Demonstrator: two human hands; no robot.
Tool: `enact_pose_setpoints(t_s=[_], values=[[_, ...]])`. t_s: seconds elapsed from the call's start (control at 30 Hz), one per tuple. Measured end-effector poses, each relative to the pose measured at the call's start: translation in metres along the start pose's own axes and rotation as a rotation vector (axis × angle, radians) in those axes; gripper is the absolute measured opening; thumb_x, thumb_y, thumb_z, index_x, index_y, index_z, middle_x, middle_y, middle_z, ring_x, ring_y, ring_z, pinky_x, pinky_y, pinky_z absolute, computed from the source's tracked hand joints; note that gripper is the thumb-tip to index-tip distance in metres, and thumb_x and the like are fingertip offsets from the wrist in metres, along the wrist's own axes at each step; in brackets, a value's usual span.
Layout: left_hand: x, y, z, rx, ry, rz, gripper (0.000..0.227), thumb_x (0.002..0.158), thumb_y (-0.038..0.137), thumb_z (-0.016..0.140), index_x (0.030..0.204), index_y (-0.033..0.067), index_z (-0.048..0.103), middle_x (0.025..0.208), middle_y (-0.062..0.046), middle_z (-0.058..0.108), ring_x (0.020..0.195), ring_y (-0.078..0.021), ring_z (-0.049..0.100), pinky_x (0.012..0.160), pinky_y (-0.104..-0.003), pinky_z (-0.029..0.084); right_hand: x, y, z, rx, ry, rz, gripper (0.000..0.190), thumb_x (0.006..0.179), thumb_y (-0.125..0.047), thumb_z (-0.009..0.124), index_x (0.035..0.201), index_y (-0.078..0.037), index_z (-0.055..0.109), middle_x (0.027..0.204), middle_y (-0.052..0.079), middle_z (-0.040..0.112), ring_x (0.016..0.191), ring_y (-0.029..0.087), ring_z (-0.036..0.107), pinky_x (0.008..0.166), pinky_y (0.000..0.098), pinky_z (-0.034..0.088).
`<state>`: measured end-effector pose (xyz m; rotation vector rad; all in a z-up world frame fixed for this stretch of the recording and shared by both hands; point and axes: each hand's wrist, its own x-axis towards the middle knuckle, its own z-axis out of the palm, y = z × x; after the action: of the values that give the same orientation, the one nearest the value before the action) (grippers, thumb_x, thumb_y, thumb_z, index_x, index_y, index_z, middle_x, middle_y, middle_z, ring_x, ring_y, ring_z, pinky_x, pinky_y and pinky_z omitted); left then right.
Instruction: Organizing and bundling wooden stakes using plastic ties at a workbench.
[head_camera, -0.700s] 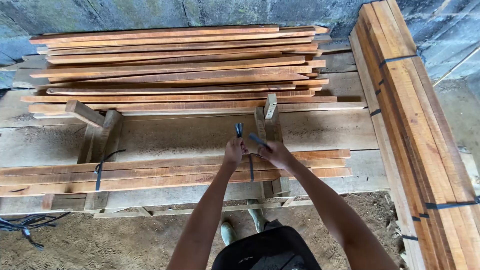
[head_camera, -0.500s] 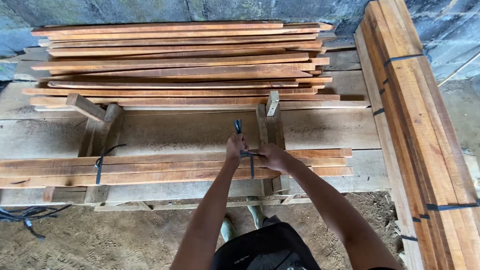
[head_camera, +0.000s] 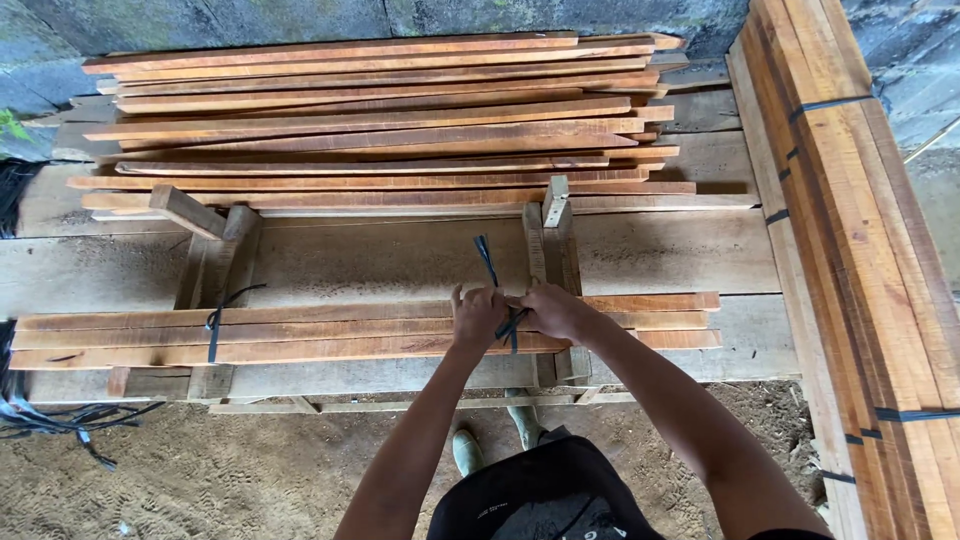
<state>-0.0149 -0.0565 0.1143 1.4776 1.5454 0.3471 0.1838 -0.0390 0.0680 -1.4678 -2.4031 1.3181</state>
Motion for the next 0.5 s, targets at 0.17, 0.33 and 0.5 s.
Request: enact_pose_setpoints(t_s=[0.17, 0.33, 0.5], values=[[0.089, -0.105, 0.099, 0.304, 0.376, 0.237, 0.047, 0.112, 0.043, 0.042, 0.081, 0.017, 0.066, 0.072, -0.004, 0.069, 0.088, -0.0183, 0.072, 0.122, -0.05, 0.019, 0.009, 0.018, 0.01, -0.013, 0.019, -0.029, 0.028, 0.097, -0.011, 0.058, 0.11, 0.007, 0.074, 0.084, 0.021, 0.069, 0.065, 0.036, 0.067, 0.059, 0.0466, 0.057], [0.084, -0.085, 0.095, 0.24, 0.398, 0.171, 0.048, 0.112, 0.041, 0.042, 0.075, 0.0187, 0.063, 0.073, -0.005, 0.072, 0.085, -0.0202, 0.074, 0.116, -0.044, 0.022, -0.016, -0.01, -0.008, 0.154, 0.105, -0.037, 0.027, 0.097, -0.011, 0.06, 0.115, 0.002, 0.074, 0.089, 0.025, 0.071, 0.065, 0.034, 0.069, 0.068, 0.0452, 0.063], [0.06, -0.051, 0.075, 0.099, 0.354, 0.032, 0.036, 0.108, 0.038, 0.044, 0.087, 0.0218, 0.068, 0.087, -0.005, 0.078, 0.102, -0.0163, 0.073, 0.114, -0.038, 0.022, -0.031, 0.001, -0.006, 0.652, 0.311, -0.077, 0.031, 0.082, -0.016, 0.054, 0.102, 0.002, 0.069, 0.077, 0.008, 0.056, 0.076, 0.021, 0.056, 0.067, 0.0352, 0.048]])
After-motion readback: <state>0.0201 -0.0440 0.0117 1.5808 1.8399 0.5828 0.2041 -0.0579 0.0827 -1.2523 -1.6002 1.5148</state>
